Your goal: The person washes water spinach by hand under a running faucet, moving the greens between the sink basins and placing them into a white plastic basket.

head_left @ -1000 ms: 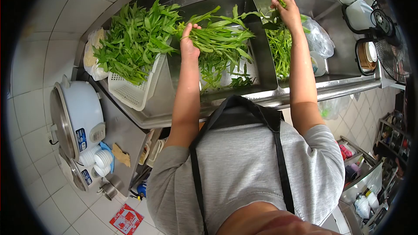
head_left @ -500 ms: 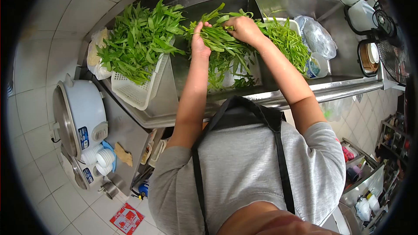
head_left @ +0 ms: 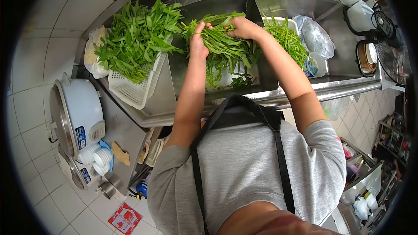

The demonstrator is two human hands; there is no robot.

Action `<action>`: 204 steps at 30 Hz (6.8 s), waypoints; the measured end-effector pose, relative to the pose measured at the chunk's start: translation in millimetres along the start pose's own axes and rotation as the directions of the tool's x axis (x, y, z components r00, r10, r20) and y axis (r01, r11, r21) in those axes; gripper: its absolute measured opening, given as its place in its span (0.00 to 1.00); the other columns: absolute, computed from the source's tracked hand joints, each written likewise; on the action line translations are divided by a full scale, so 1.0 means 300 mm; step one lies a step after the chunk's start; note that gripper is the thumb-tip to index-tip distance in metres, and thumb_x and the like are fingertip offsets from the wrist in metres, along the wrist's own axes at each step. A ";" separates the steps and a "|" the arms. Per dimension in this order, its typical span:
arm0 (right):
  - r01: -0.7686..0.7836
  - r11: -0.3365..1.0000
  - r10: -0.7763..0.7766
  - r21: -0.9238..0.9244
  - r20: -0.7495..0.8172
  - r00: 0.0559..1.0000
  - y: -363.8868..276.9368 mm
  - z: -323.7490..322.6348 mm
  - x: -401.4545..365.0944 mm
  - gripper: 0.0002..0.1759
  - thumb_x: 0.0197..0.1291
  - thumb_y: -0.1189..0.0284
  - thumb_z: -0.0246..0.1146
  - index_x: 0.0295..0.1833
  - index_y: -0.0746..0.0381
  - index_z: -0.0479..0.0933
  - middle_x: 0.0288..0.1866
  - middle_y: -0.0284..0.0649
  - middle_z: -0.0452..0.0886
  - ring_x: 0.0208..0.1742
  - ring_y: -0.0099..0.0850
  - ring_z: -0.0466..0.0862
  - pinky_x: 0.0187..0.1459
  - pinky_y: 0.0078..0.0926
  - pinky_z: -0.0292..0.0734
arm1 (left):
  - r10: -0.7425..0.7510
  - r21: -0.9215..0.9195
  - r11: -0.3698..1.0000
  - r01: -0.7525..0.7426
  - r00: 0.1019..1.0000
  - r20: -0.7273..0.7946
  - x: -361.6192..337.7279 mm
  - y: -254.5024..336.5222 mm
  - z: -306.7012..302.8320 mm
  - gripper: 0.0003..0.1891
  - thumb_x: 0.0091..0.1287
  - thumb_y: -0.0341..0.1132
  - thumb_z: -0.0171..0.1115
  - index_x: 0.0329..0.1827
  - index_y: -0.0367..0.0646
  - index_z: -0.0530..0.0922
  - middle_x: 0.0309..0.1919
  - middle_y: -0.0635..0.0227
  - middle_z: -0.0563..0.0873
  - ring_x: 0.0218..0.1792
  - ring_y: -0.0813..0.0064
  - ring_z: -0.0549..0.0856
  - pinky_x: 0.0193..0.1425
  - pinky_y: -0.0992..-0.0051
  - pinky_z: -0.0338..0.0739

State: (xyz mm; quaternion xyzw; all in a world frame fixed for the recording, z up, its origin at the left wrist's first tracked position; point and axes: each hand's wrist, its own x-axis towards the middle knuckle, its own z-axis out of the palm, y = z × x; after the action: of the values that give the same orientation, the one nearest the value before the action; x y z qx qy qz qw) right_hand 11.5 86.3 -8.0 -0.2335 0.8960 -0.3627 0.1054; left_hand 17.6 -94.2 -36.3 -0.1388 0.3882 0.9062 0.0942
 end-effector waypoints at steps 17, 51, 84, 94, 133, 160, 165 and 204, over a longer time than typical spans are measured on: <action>-0.056 0.393 0.523 0.918 -0.174 0.834 0.157 0.098 0.011 0.07 0.50 0.72 0.59 0.34 0.63 0.79 0.29 0.33 0.81 0.25 0.18 0.73 0.25 0.15 0.63 | 0.087 -0.088 0.993 -0.083 0.995 0.043 0.020 -0.020 -0.016 0.10 0.58 0.39 0.61 0.34 0.41 0.75 0.29 0.69 0.79 0.32 0.76 0.78 0.40 0.72 0.75; 0.014 0.611 0.463 0.791 -0.372 0.804 0.096 -0.060 -0.102 0.06 0.51 0.72 0.59 0.32 0.63 0.78 0.31 0.33 0.79 0.34 0.22 0.76 0.40 0.20 0.69 | 0.039 -0.344 0.939 -0.019 0.998 0.052 0.015 -0.085 0.036 0.08 0.61 0.42 0.56 0.31 0.48 0.75 0.28 0.73 0.79 0.34 0.76 0.78 0.45 0.71 0.73; -0.289 0.849 0.316 0.442 0.013 0.949 0.116 -0.373 -0.287 0.11 0.49 0.64 0.61 0.32 0.61 0.80 0.16 0.29 0.71 0.19 0.17 0.67 0.23 0.16 0.60 | -0.312 0.580 0.808 0.100 0.909 0.278 -0.028 -0.004 0.331 0.16 0.54 0.44 0.65 0.41 0.45 0.80 0.28 0.75 0.79 0.29 0.82 0.78 0.33 0.80 0.72; -0.352 0.928 0.323 0.118 0.213 0.922 0.086 -0.367 -0.279 0.13 0.49 0.61 0.64 0.33 0.60 0.80 0.14 0.30 0.70 0.18 0.20 0.68 0.24 0.21 0.62 | -0.195 0.690 0.722 -0.060 0.938 0.286 -0.007 -0.002 0.385 0.17 0.50 0.41 0.69 0.38 0.41 0.79 0.28 0.71 0.81 0.25 0.80 0.78 0.29 0.79 0.72; -0.114 0.801 0.294 0.588 -0.219 0.930 0.104 -0.382 -0.277 0.06 0.52 0.67 0.60 0.32 0.57 0.73 0.21 0.21 0.68 0.19 0.11 0.62 0.21 0.10 0.53 | 0.032 0.683 0.705 -0.194 0.970 0.242 0.030 -0.021 0.333 0.11 0.50 0.37 0.68 0.31 0.40 0.80 0.24 0.71 0.81 0.26 0.81 0.78 0.36 0.79 0.70; -0.309 0.949 0.202 -0.066 -0.627 0.753 0.299 -0.429 -0.399 0.15 0.57 0.60 0.57 0.41 0.60 0.76 0.35 0.41 0.79 0.39 0.34 0.78 0.44 0.29 0.70 | -0.256 0.138 0.966 0.217 0.873 0.416 0.125 0.017 0.261 0.16 0.65 0.42 0.51 0.49 0.41 0.73 0.47 0.57 0.79 0.49 0.61 0.77 0.53 0.61 0.73; 0.006 0.996 0.034 0.090 -0.437 0.899 0.109 -0.292 -0.249 0.10 0.57 0.69 0.57 0.42 0.61 0.75 0.35 0.41 0.80 0.36 0.28 0.79 0.39 0.26 0.73 | -0.185 0.057 0.983 0.177 0.905 0.383 0.112 0.058 0.197 0.16 0.64 0.42 0.51 0.48 0.41 0.73 0.49 0.56 0.77 0.49 0.60 0.77 0.53 0.60 0.72; -0.018 0.780 0.376 0.626 -0.446 0.812 0.124 -0.316 -0.138 0.10 0.54 0.65 0.62 0.39 0.59 0.77 0.26 0.29 0.77 0.22 0.15 0.67 0.26 0.12 0.65 | -0.206 0.322 0.927 0.191 0.978 0.013 0.090 0.019 0.126 0.20 0.55 0.45 0.65 0.39 0.35 0.75 0.34 0.60 0.81 0.33 0.71 0.81 0.36 0.69 0.79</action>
State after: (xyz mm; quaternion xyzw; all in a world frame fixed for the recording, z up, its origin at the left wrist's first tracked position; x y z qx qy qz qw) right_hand 0.9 187.0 34.6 0.0252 0.7476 -0.6619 -0.0488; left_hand -16.2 -68.9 -16.3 -0.1392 0.5113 0.8202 0.2155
